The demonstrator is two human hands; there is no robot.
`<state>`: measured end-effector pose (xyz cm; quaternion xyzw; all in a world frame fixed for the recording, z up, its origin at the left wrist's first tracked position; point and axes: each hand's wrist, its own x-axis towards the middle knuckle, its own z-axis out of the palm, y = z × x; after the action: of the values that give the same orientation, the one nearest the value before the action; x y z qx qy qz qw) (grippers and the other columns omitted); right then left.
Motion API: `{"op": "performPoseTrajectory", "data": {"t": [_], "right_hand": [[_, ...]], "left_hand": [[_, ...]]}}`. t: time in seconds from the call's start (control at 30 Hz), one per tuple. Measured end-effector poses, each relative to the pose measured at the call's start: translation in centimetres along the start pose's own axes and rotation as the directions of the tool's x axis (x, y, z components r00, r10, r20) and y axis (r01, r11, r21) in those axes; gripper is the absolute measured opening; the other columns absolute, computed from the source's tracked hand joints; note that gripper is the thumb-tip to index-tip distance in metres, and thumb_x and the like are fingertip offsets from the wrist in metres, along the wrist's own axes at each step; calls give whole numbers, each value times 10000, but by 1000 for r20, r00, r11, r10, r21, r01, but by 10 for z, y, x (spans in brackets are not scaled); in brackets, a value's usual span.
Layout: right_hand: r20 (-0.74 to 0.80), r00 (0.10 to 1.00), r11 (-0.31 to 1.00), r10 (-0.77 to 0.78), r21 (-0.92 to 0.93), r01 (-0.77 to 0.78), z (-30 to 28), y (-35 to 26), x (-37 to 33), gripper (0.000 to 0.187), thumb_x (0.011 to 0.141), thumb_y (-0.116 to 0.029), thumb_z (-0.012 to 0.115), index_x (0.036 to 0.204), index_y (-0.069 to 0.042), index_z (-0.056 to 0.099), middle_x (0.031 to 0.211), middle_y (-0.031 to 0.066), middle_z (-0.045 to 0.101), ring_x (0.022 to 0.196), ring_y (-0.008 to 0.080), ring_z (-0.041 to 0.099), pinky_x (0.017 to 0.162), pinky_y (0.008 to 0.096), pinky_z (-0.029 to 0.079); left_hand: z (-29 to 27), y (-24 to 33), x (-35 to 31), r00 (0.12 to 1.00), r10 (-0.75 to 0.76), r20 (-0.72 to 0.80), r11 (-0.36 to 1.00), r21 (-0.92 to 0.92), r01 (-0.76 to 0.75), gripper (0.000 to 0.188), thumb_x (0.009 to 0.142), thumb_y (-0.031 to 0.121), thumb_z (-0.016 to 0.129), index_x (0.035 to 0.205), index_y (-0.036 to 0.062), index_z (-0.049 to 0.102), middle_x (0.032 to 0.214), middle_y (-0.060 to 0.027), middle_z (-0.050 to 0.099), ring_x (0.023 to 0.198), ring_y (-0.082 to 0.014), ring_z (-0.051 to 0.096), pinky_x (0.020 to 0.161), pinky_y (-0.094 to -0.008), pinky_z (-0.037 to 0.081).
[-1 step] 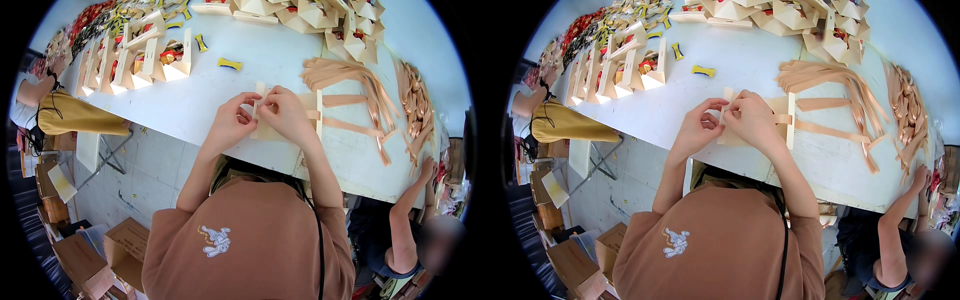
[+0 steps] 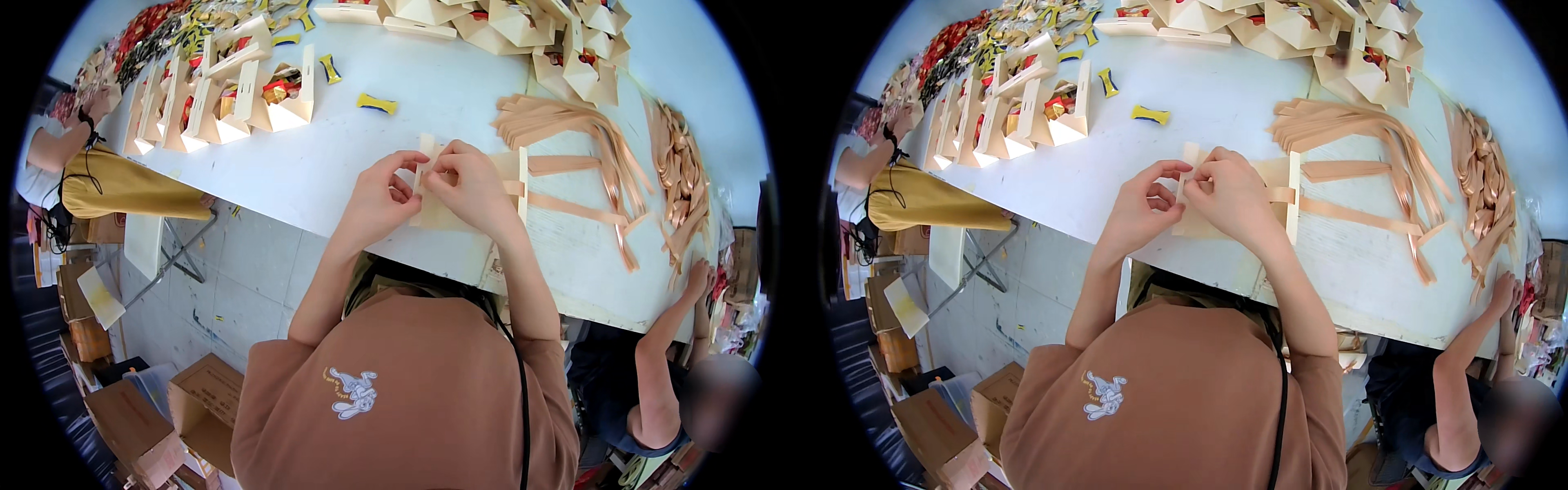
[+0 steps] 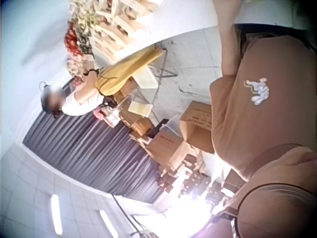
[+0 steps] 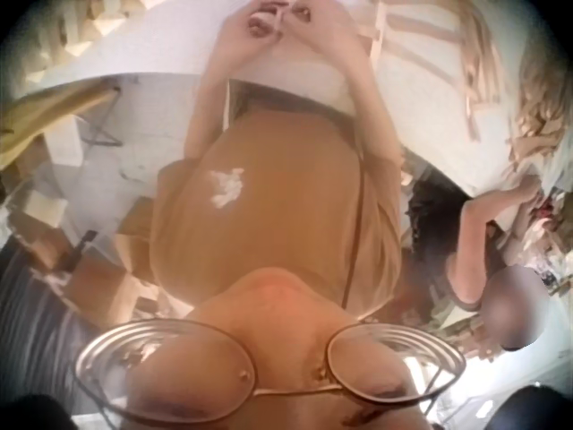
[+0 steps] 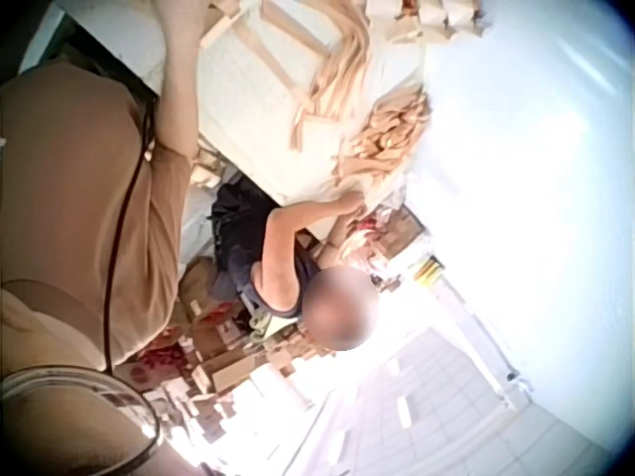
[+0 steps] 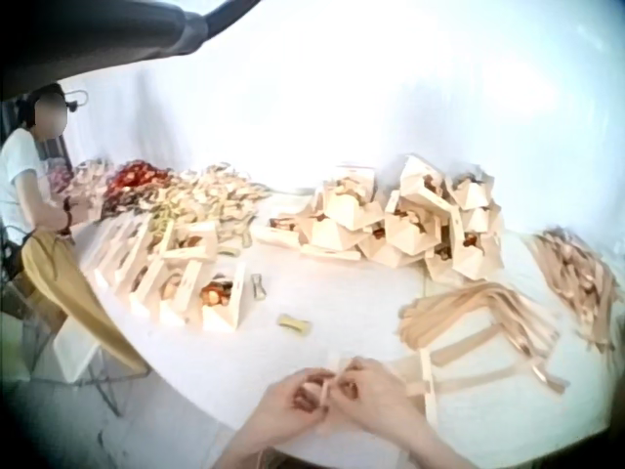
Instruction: The person assembles small wooden gift boxes by placing wrapped items inside and securing the lid with a ribbon. They repeatedly pick up a box, insert a wrapped item, and tie a ribbon around the box to close it.
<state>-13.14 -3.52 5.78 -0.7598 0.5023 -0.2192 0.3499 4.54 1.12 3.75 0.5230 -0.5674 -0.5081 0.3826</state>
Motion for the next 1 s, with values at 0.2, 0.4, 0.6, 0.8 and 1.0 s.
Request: {"op": "performPoseTrajectory", "data": {"t": [0.2, 0.4, 0.6, 0.8, 1.0], "right_hand": [[-17, 999, 997, -51, -64, 49, 3, -5, 0, 203, 842, -193, 648, 805, -11, 729, 846, 100, 621, 912, 271, 612, 792, 391, 514], [-53, 986, 982, -155, -113, 148, 9, 0, -2, 182, 857, -169, 651, 798, -8, 710, 853, 102, 619, 891, 274, 604, 790, 403, 504], [-119, 975, 924, -186, -360, 132, 16, -10, -8, 305, 836, -265, 728, 1000, -21, 647, 1062, 149, 580, 1067, 314, 536, 962, 503, 393], [-439, 868, 819, -230, -570, -71, -10, 13, -37, 641, 858, -342, 740, 1333, -8, 469, 1351, 223, 450, 1278, 378, 421, 1103, 527, 276], [-455, 890, 999, 40, 37, -26, -28, 57, -60, 558, 981, -291, 624, 1392, 21, 412, 1138, 216, 569, 1087, 319, 554, 981, 435, 409]], "left_hand": [[4, 12, -4, 999, 20, -51, 1000, -11, -21, 541, 767, -25, 649, 1296, 52, 566, 1140, -72, 626, 727, -81, 610, 693, -245, 536], [0, 9, -2, 996, -77, -51, 984, -162, 67, 472, 824, -24, 643, 1283, 36, 550, 1126, -91, 626, 759, -105, 640, 720, -258, 552], [-3, -27, 19, 997, -40, -65, 957, -289, 20, 334, 868, -29, 613, 1196, 32, 590, 987, -84, 655, 839, -140, 669, 746, -277, 558], [-40, -31, 1, 848, 205, -489, 549, 774, 314, 224, 869, -2, 620, 1085, 28, 672, 1036, -95, 675, 931, -238, 647, 865, -335, 517], [-35, -22, 0, 879, 418, -229, 713, 683, -161, 253, 936, 42, 554, 1164, 16, 661, 1181, -104, 654, 887, -252, 629, 842, -352, 513]]}}
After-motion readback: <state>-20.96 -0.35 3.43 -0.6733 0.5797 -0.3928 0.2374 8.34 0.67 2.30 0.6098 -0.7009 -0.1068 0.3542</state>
